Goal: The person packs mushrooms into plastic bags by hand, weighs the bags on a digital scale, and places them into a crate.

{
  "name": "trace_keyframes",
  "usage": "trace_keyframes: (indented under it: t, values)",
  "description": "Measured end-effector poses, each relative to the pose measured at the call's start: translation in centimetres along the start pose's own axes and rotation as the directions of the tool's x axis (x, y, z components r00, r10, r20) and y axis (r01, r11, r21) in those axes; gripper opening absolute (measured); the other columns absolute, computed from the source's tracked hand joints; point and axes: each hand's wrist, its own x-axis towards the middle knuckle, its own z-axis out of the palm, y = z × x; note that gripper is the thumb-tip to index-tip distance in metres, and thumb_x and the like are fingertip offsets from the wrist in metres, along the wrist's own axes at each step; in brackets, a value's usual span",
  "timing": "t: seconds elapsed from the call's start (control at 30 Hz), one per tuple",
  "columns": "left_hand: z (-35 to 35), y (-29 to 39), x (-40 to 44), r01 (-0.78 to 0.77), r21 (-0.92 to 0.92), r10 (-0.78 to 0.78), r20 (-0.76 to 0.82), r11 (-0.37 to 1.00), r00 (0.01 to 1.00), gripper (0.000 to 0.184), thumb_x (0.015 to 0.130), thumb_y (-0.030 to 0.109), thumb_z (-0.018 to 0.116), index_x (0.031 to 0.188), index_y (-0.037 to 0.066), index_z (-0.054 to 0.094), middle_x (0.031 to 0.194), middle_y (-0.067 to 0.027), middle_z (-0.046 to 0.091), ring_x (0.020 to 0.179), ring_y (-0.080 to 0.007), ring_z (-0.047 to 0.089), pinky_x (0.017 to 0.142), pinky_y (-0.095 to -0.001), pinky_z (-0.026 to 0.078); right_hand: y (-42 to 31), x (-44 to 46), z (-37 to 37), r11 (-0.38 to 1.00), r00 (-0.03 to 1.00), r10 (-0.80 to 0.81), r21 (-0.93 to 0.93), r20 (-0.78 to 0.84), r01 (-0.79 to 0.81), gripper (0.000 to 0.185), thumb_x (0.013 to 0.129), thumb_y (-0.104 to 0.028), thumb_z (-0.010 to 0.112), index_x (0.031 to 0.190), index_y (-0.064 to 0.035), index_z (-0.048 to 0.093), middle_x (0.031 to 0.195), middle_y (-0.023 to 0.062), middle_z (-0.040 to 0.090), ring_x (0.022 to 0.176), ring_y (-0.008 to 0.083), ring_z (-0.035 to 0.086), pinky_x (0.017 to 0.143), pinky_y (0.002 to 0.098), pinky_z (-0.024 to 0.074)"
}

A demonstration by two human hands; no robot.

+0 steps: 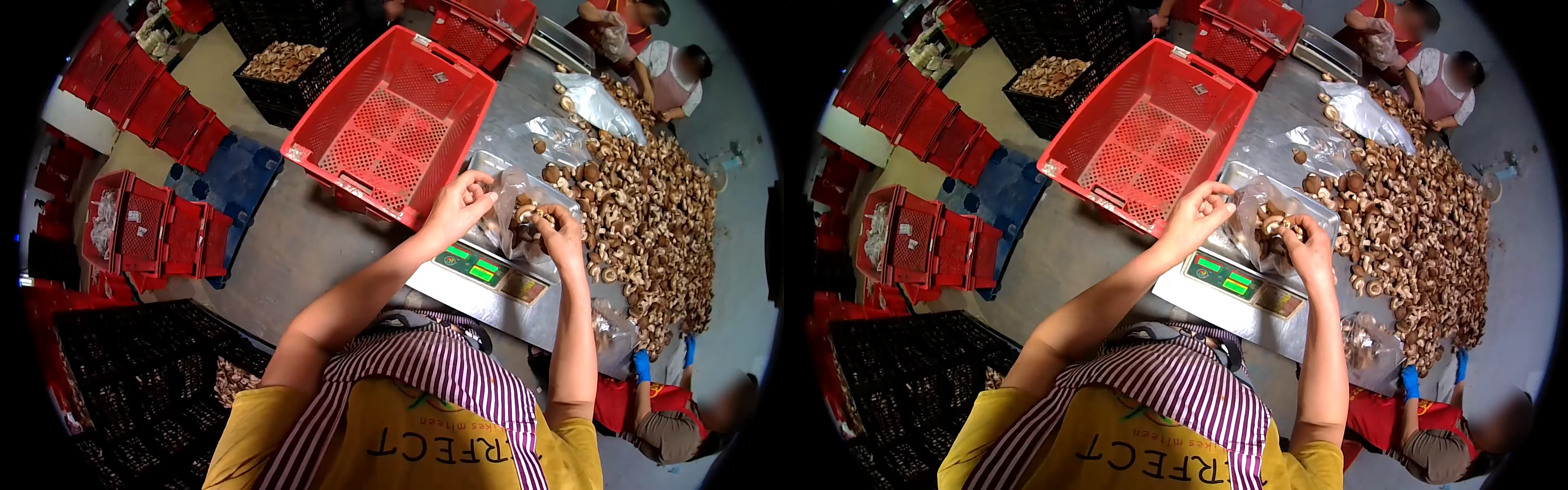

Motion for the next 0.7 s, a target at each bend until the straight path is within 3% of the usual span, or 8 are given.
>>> trace_keyframes:
  t: [0.23, 0.33, 0.4, 0.53, 0.57, 0.6, 0.67, 0.7]
  values:
    - [-0.2, -0.1, -0.5, -0.023, -0.027, 0.022, -0.035, 0.999, 0.999, 0.023, 0.087, 0.013, 0.065, 0.106, 0.001, 0.059, 0.067, 0.0024, 0.049, 0.058, -0.0032, 0.046, 0.051, -0.0226, 0.037, 0.0, -0.4, 0.3, 0.999, 0.998, -0.048, 0.013, 0.034, 0.047, 0.019, 0.084, -0.014, 0.069, 0.097, -0.0006, 0.066, 0.083, 0.0055, 0.068, 0.074, 0.0106, 0.06, 0.069, 0.0256, 0.0484]
    - [-0.2, -0.3, -0.7, -0.042, -0.023, 0.041, -0.032, 0.999, 0.999, 0.024, 0.087, 0.013, 0.065, 0.106, 0.001, 0.059, 0.068, 0.0025, 0.05, 0.058, -0.0032, 0.046, 0.051, -0.0224, 0.037, -1.1, -0.8, -0.2, 0.998, 0.999, -0.003, 0.066, 0.043, 0.0, 0.017, 0.084, -0.013, 0.068, 0.097, -0.002, 0.066, 0.077, 0.0032, 0.065, 0.066, 0.0089, 0.058, 0.061, 0.0243, 0.0469]
    - [-0.3, -0.5, -0.8, -0.051, -0.033, 0.05, -0.021, 0.998, 0.999, 0.023, 0.087, 0.013, 0.066, 0.106, 0.001, 0.059, 0.069, 0.0028, 0.05, 0.059, -0.0033, 0.046, 0.052, -0.022, 0.038, -2.5, -1.1, -2.2, 0.956, 0.98, 0.149, 0.233, 0.135, -0.177, 0.013, 0.085, -0.012, 0.067, 0.094, -0.0049, 0.064, 0.069, -0.0007, 0.059, 0.057, 0.0073, 0.052, 0.052, 0.0231, 0.0417]
    - [-0.6, -1.3, -0.6, -0.031, -0.024, 0.031, -0.028, 0.999, 0.999, 0.024, 0.086, 0.012, 0.067, 0.108, 0.003, 0.061, 0.077, 0.0049, 0.05, 0.064, -0.0002, 0.044, 0.056, -0.0164, 0.036, -3.5, 0.0, -9.6, 0.972, 0.99, 0.108, 0.22, -0.096, -0.084, 0.008, 0.087, -0.017, 0.065, 0.093, -0.0114, 0.065, 0.066, -0.0034, 0.055, 0.05, 0.0046, 0.041, 0.044, 0.0204, 0.0291]
    - [-0.6, -1.4, -0.4, -0.038, -0.001, 0.038, -0.024, 0.999, 0.999, 0.023, 0.086, 0.012, 0.068, 0.107, 0.003, 0.061, 0.077, 0.005, 0.049, 0.064, -0.0002, 0.043, 0.056, -0.0165, 0.036, -1.4, 1.6, -12.9, 0.988, 0.981, 0.09, 0.136, -0.169, -0.068, 0.017, 0.087, -0.024, 0.066, 0.097, -0.0099, 0.066, 0.073, 0.0009, 0.059, 0.06, 0.0094, 0.051, 0.053, 0.0246, 0.0399]
    - [-0.5, -1.3, -0.2, -0.042, 0.022, 0.042, -0.02, 0.999, 0.999, 0.023, 0.086, 0.013, 0.068, 0.106, 0.003, 0.062, 0.077, 0.0051, 0.049, 0.064, -0.0002, 0.043, 0.055, -0.0167, 0.036, 2.6, 3.7, -15.7, 0.991, 0.945, -0.08, -0.125, -0.316, 0.042, 0.033, 0.088, -0.031, 0.065, 0.11, -0.0062, 0.063, 0.096, 0.011, 0.063, 0.087, 0.0182, 0.059, 0.072, 0.0363, 0.048]
    - [0.0, 0.0, 0.0, -0.024, 0.162, 0.03, -0.034, 0.986, 0.999, 0.029, 0.084, 0.02, 0.072, 0.104, 0.002, 0.062, 0.076, 0.004, 0.048, 0.063, -0.0015, 0.042, 0.054, -0.0184, 0.035, 0.4, 2.3, -16.5, 0.605, 0.755, -0.426, -0.777, -0.499, -0.172, 0.051, 0.089, -0.036, 0.062, 0.125, -0.001, 0.054, 0.124, 0.0192, 0.055, 0.113, 0.0276, 0.053, 0.092, 0.0446, 0.0446]
    - [0.5, 0.6, 0.3, -0.058, 0.27, 0.071, -0.038, 0.961, 0.997, 0.033, 0.081, 0.025, 0.074, 0.102, 0.002, 0.063, 0.077, 0.0024, 0.049, 0.062, -0.0034, 0.043, 0.055, -0.0199, 0.036, -1.4, 1.7, -16.2, 0.688, 0.807, -0.296, -0.7, -0.511, -0.191, 0.059, 0.089, -0.036, 0.061, 0.132, 0.0029, 0.047, 0.136, 0.0224, 0.046, 0.122, 0.0321, 0.047, 0.099, 0.0468, 0.0421]
